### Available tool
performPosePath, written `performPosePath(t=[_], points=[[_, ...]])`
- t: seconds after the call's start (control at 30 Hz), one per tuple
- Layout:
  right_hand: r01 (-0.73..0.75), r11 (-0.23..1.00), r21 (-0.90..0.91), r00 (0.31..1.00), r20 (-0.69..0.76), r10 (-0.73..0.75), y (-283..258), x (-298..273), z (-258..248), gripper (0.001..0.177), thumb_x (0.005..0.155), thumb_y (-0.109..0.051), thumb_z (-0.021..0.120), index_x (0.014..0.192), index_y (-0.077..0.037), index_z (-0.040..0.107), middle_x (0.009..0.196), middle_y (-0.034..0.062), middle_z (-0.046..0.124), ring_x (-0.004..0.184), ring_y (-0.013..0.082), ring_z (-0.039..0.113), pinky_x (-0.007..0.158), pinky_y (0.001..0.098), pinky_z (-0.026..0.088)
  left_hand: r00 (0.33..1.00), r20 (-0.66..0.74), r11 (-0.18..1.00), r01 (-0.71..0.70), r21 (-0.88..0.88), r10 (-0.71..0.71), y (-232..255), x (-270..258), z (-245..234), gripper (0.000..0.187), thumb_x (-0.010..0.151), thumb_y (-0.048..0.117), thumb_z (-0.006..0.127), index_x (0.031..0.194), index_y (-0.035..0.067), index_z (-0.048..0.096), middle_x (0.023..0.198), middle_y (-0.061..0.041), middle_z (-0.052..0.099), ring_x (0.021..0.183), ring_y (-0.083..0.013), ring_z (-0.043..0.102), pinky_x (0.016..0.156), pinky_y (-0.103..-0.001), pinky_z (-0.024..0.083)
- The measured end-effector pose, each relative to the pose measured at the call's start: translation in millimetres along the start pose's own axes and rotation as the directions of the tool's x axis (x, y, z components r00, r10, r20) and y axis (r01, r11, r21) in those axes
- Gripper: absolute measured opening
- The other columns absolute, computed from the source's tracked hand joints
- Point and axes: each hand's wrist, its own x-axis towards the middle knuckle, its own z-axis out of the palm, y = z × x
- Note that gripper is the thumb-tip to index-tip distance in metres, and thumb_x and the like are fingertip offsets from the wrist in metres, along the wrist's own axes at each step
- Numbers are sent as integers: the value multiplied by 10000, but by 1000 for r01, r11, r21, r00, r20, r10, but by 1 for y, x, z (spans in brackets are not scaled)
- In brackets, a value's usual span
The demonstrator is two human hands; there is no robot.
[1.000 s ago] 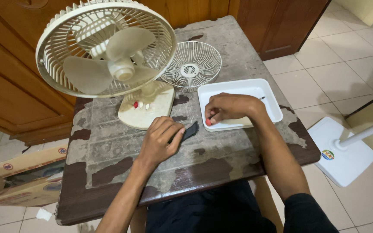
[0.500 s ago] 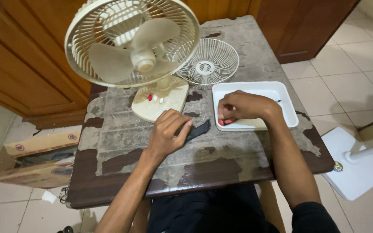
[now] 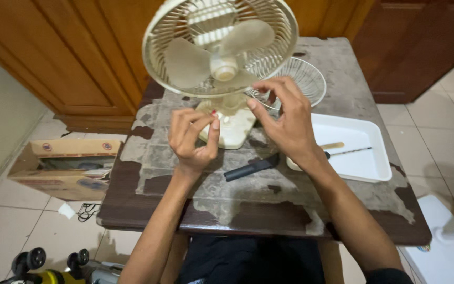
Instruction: The person removes the front grille of a small white electric fan using a screwdriver and then cleans the grille with a brush. The fan remains partially disassembled on the table.
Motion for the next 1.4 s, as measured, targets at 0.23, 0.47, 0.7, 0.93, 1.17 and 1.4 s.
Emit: performPosePath(t=[0.23, 0.47, 0.7, 0.93, 1.17, 1.4], points=[[164, 950, -267, 976, -93, -195, -18, 26, 15, 401, 957, -333, 810, 1209, -42, 699, 1187, 119, 655, 1142, 303, 583, 961, 440, 482, 988, -108, 942, -72, 326, 113, -5, 56, -9, 211, 882, 173, 884, 1069, 166, 785, 1275, -86, 530, 1270, -316, 431, 1077, -500, 414], [39, 969, -243, 997, -55, -54, -20, 48, 31, 488, 995, -472, 726, 1098, 5, 733, 1024, 205, 726, 970, 372, 680, 851, 489, 515, 996, -21, 935, 86, 345, -84, -6, 102, 0, 379, 876, 278, 858, 1213, 178, 715, 1531, -190, 394, 1451, -416, 386, 1222, -577, 344], [-108, 989, -98, 992, -79, 101, -13, 56, 43, 592, 987, -550, 666, 982, 35, 756, 817, 225, 729, 785, 371, 721, 710, 475, 535, 983, 30, 929, 163, 333, -183, 6, 99, 0, 361, 946, 287, 770, 1293, 227, 693, 1502, -179, 443, 1355, -367, 475, 1134, -513, 426], [-139, 944, 298, 989, -14, 150, 12, 51, 69, 656, 1033, -573, 553, 954, 49, 742, 713, 60, 683, 695, 83, 534, 625, 313, 464, 986, 36, 942, 146, 303, -165, 6, 99, -1, 506, 965, 351, 742, 1407, 184, 563, 1500, -211, 426, 1353, -387, 462, 1131, -535, 407], [-178, 658, 732, 980, 74, 182, 10, 45, 91, 606, 1050, -569, 499, 1046, -10, 732, 918, -47, 700, 812, 27, 561, 706, 229, 466, 991, -39, 970, 136, 199, -131, -18, 96, 8, 297, 1147, 325, 524, 1385, 147, 510, 1409, -172, 535, 1277, -334, 583, 1094, -470, 485], [-263, 756, 599, 959, 74, 274, 5, 48, 85, 532, 1075, -478, 557, 977, 5, 757, 765, -42, 601, 681, 40, 472, 576, 245, 371, 990, 91, 994, 102, 39, -105, -43, 123, -12, 273, 1148, 211, 518, 1408, 146, 569, 1292, -159, 670, 1179, -315, 706, 987, -421, 593]])
